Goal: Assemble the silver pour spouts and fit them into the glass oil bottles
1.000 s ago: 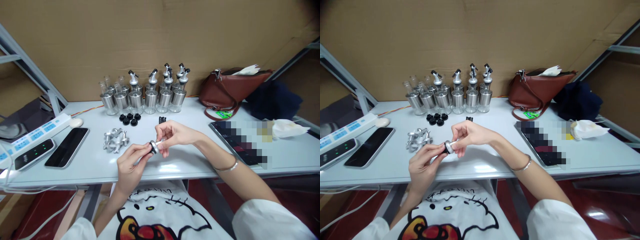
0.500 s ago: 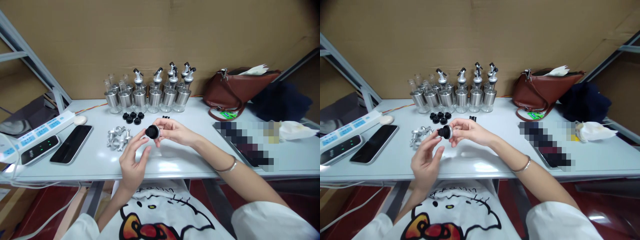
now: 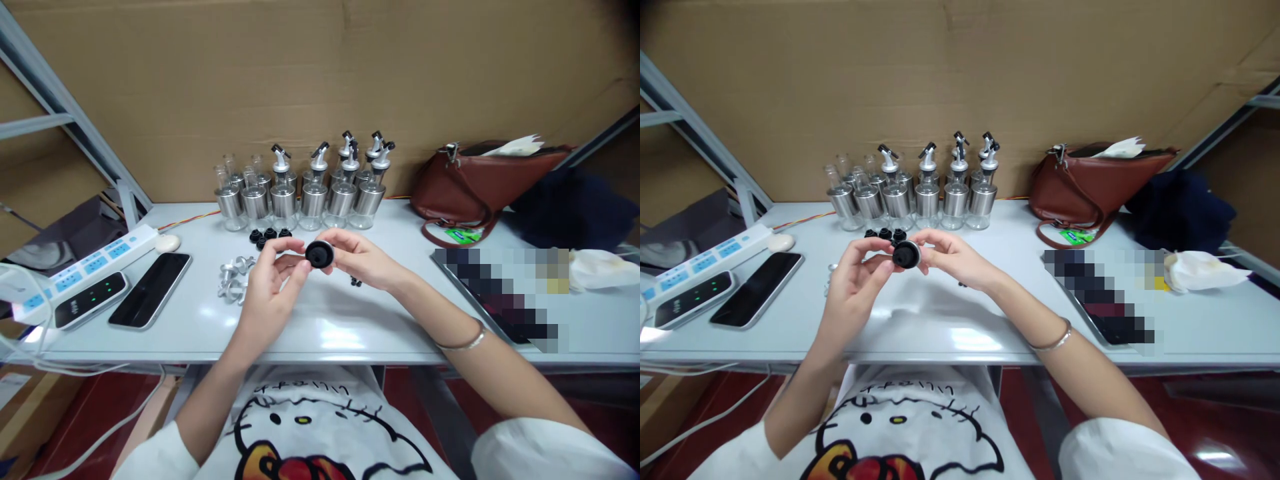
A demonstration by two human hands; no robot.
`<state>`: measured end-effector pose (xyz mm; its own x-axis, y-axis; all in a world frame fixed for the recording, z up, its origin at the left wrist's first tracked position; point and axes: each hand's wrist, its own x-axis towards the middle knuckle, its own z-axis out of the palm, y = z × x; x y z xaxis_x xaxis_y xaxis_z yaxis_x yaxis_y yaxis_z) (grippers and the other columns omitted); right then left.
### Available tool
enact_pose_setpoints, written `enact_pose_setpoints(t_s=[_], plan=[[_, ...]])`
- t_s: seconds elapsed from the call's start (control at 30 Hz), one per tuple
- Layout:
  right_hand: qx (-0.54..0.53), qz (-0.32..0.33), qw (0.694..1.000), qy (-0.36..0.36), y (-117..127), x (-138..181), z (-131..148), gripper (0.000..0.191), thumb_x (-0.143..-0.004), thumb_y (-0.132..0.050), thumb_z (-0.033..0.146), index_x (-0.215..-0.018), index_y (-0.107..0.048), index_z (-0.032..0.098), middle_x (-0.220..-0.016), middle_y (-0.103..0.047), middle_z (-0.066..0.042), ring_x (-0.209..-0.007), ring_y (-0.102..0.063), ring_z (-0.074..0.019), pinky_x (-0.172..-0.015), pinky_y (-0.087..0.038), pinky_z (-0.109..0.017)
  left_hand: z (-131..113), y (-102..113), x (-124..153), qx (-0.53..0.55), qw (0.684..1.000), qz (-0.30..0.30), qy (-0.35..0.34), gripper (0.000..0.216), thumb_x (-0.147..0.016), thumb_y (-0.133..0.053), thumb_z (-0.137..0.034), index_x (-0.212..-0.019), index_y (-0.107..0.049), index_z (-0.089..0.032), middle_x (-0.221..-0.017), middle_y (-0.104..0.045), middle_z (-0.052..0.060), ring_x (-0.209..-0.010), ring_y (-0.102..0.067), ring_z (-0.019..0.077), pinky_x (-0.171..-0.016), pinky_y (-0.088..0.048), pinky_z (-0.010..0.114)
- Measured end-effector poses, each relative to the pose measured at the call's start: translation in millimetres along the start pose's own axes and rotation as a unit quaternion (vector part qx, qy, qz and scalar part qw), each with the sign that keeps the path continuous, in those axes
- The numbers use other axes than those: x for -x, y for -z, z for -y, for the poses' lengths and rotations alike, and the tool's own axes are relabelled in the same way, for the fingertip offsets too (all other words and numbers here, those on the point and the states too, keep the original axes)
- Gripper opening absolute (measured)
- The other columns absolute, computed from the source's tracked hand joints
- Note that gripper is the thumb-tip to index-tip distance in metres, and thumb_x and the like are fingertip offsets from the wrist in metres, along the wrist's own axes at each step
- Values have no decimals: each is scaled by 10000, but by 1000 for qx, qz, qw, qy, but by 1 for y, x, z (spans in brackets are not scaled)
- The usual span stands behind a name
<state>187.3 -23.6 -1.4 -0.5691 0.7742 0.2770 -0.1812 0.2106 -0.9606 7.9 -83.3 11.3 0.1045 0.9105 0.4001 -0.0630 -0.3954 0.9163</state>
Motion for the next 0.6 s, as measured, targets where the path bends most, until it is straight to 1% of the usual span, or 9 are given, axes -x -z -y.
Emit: enact_pose_setpoints(t_s=[0.07, 0.17, 0.27, 0.33, 0.4, 0.5, 0.53, 0.6], plan=[[-2, -14, 1000, 16, 2, -1, 2, 188, -838, -629, 366, -940, -609, 210, -789, -593, 22, -653, -525, -73, -647, -420, -238, -7, 2, -10, -10, 999, 44, 22, 166, -847, -594, -260, -989, -544, -191, -999, -626, 24, -865, -650, 111, -814, -538, 243], [20, -45, 998, 26, 3, -1, 5, 188, -821, -644, 364, -913, -612, 204, -780, -585, 20, -666, -533, -83, -655, -432, -248, -15, 6, -23, -19, 994, 95, 48, 203, -834, -601, -261, -1017, -552, -187, -1011, -627, 34, -840, -648, 119, -792, -540, 259], [63, -69, 995, 27, 3, -1, 9, 191, -819, -632, 347, -916, -608, 184, -760, -596, 15, -591, -500, -70, -594, -428, -239, -13, 10, -37, -17, 988, 139, 67, 283, -782, -655, -246, -1041, -564, -179, -1016, -636, 45, -836, -646, 136, -778, -536, 277], [72, -75, 994, 17, 2, -1, 11, 194, -838, -591, 335, -949, -589, 176, -692, -597, 26, -521, -487, -64, -535, -420, -231, -6, 11, -47, 2, 984, 160, 75, 273, -754, -680, -250, -995, -586, -163, -957, -652, 42, -831, -645, 144, -792, -532, 292], [56, -78, 995, 2, 1, -1, 13, 214, -836, -564, 328, -984, -559, 174, -649, -597, 33, -496, -530, -79, -492, -432, -231, 4, 10, -55, 37, 984, 158, 71, 254, -745, -684, -270, -954, -593, -157, -888, -655, 26, -791, -643, 137, -783, -533, 297], [38, -76, 996, -13, 0, -2, 14, 283, -797, -569, 341, -1017, -520, 170, -696, -634, 12, -524, -611, -119, -450, -460, -238, 17, 6, -60, 60, 988, 132, 46, 249, -727, -692, -274, -920, -589, -155, -855, -637, 9, -744, -623, 112, -743, -527, 267], [41, -77, 996, -13, -1, -2, 14, 303, -785, -575, 343, -1025, -508, 169, -706, -642, 8, -516, -615, -121, -435, -455, -234, 20, 5, -59, 57, 990, 125, 39, 252, -719, -697, -269, -915, -587, -153, -851, -630, 7, -742, -615, 106, -737, -522, 256], [60, -83, 995, -14, -2, -2, 13, 307, -772, -582, 327, -1018, -496, 166, -657, -629, 26, -455, -572, -97, -408, -421, -215, 26, 3, -56, 54, 991, 115, 30, 269, -710, -706, -268, -918, -584, -149, -848, -619, 10, -754, -604, 102, -745, -515, 245]])
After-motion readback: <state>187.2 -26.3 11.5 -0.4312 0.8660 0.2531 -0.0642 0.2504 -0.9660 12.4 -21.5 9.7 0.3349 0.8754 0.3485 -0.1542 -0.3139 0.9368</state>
